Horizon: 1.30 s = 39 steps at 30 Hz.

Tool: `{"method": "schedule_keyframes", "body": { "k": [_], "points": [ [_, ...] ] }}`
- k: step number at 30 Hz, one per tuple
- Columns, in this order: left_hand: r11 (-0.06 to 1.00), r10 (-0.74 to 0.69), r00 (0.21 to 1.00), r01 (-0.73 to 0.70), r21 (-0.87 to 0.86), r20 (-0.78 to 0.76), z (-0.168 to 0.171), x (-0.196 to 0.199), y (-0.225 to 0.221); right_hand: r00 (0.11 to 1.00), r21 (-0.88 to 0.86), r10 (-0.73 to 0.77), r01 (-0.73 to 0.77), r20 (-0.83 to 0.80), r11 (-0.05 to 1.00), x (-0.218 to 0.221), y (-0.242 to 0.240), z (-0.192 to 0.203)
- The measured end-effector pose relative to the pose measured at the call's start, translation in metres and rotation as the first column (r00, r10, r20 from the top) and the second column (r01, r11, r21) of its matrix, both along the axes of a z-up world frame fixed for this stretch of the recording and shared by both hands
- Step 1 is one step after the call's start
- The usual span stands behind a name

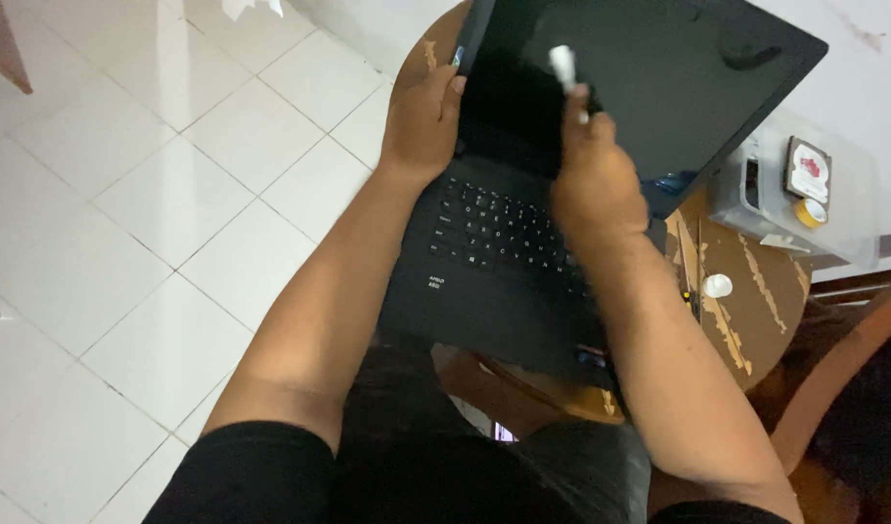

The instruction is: A person disassembles a laptop by removing the bezel, unscrewing the bottom casing, and extracting the optical drive using a screwdriver and a pry tool.

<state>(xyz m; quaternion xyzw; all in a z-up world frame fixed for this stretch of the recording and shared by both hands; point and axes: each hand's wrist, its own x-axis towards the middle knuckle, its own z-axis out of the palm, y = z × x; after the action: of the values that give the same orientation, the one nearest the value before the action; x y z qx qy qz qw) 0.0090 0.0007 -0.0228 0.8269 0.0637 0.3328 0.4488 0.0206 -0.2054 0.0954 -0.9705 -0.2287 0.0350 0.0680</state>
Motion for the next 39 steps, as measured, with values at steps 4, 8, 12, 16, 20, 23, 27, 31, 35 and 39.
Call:
{"method": "schedule_keyframes", "body": {
  "k": [4,8,12,16,20,23,27,31,35,39],
  "points": [
    [1.000,-0.002,1.000,0.002,-0.002,-0.002,0.012,-0.007,-0.002,0.995,-0.075,-0.024,0.016,-0.098,0.997,-0.017,0.021,0.033],
    [1.000,0.007,1.000,-0.008,-0.019,-0.029,0.008,-0.008,-0.002,0.996,-0.078,-0.050,0.044,-0.079,0.996,-0.018,0.026,0.029],
    [1.000,-0.007,0.994,0.005,-0.015,-0.111,0.006,-0.008,-0.002,0.999,0.035,-0.005,0.004,0.044,0.999,0.000,0.005,0.013],
    [1.000,-0.003,0.999,0.001,-0.023,-0.051,0.010,-0.006,-0.003,0.991,-0.057,-0.090,0.084,-0.100,0.995,-0.019,0.022,0.024],
    [0.999,-0.003,0.999,0.001,-0.037,-0.047,0.011,-0.007,-0.002,0.999,0.017,-0.052,0.052,-0.014,0.999,-0.006,0.019,0.012],
    [0.999,-0.014,0.999,0.012,-0.053,-0.041,0.012,-0.014,-0.004,1.000,-0.065,0.001,-0.001,-0.003,0.998,-0.013,0.025,0.013],
    [0.999,0.000,0.992,-0.006,-0.049,-0.123,0.015,-0.010,-0.004,0.977,0.020,0.109,-0.114,0.185,0.993,0.013,0.008,0.001],
    [1.000,-0.005,0.999,0.004,-0.018,-0.039,0.013,-0.005,-0.002,0.950,-0.049,0.284,-0.280,0.132,0.959,0.020,0.009,-0.015],
    [0.998,0.012,0.991,-0.021,-0.067,-0.130,0.012,-0.007,-0.004,0.893,-0.207,0.381,-0.337,0.238,0.919,0.031,0.020,0.013],
    [0.997,-0.016,0.992,0.006,-0.080,-0.128,0.022,-0.012,-0.005,0.732,-0.189,0.380,-0.333,0.566,0.924,0.080,0.024,0.014]
  ]
}}
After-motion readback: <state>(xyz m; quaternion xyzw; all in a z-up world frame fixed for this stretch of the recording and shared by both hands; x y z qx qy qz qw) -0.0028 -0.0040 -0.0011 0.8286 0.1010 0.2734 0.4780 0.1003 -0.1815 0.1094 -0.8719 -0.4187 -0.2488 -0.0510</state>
